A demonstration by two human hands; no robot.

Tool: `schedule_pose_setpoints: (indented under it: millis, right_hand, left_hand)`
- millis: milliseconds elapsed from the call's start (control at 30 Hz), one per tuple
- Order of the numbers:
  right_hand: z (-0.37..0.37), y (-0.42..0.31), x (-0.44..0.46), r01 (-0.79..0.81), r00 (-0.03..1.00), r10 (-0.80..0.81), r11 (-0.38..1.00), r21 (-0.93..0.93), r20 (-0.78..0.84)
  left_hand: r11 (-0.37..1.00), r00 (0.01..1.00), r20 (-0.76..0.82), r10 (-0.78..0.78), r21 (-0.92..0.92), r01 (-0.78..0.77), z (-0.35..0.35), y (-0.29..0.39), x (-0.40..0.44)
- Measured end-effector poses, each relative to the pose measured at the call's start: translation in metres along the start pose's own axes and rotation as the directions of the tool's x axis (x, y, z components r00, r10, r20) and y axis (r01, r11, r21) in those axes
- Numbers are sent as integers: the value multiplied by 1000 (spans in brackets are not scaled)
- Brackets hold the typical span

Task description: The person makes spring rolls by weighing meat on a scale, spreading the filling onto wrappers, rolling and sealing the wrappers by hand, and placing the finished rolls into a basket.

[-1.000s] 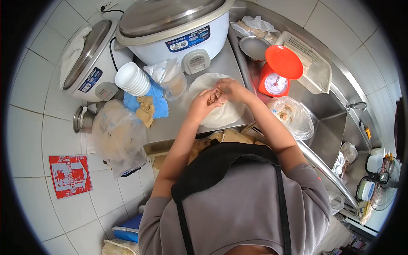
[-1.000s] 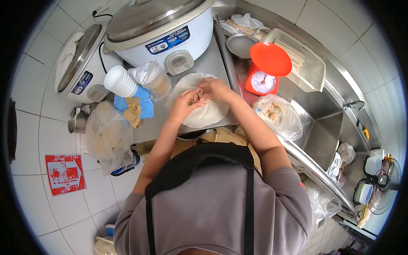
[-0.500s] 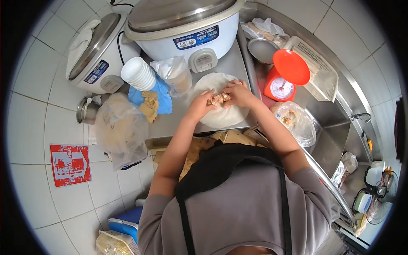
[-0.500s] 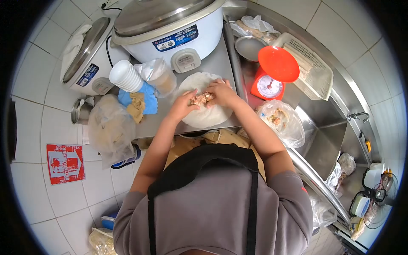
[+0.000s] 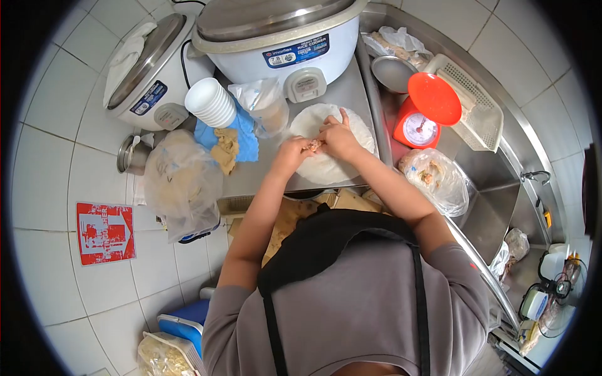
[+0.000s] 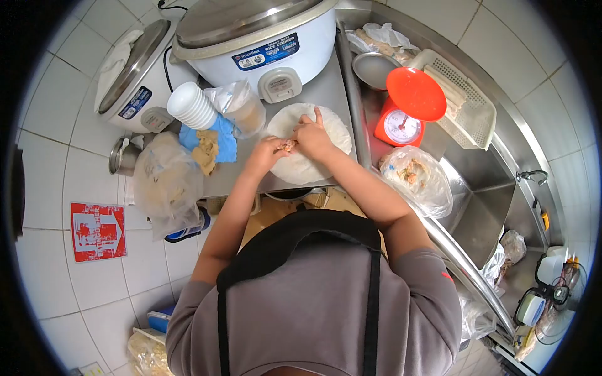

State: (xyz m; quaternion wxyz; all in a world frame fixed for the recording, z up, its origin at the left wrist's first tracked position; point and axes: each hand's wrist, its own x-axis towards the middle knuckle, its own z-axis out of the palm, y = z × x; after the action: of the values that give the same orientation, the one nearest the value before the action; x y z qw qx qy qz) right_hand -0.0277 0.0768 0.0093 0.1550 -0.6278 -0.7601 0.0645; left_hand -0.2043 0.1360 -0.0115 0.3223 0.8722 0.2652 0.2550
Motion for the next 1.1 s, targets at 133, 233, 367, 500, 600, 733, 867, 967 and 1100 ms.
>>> schedule_pose_setpoints:
  millis: [133,233,367,500,600,733,867,967,1100]
  right_hand:
    - [1,-4,2,-21,1000,21,1000,-23,22]
    - [-3,-2,4,-75,996,71,995,62,55]
    - [-2,-2,8,-49,998,47,997,60,30]
    - [9,-9,8,-17,998,19,999,43,-54]
    - [16,-15,4,-9,998,11,999,37,-62]
    - [2,-21,5,-29,1000,29,999,-24,-11]
    - [7,-23,8,-8,1000,8,999,-53,-10]
    - [7,-24,7,-19,1000,18,999,-26,-9]
    - [4,-14,3,-54,998,54,998,26,-21]
  left_hand:
    - [995,999,36,-6,98,2,-7,5,3]
    - [985,998,20,67,160,-70,-6,1,1]
    - [991,996,3,90,97,-90,-9,0,0]
    - [988,985,66,-157,-2,158,-12,0,-5]
    - [987,988,74,-139,90,132,-10,-2,-2]
    - [980,985,98,-139,154,123,-15,-1,1]
    - [984,985,35,-169,65,167,-11,-5,-7]
    - [991,990,43,-132,37,131,-20,1,-8]
    - [961,968,65,-244,151,232,-24,36,-1]
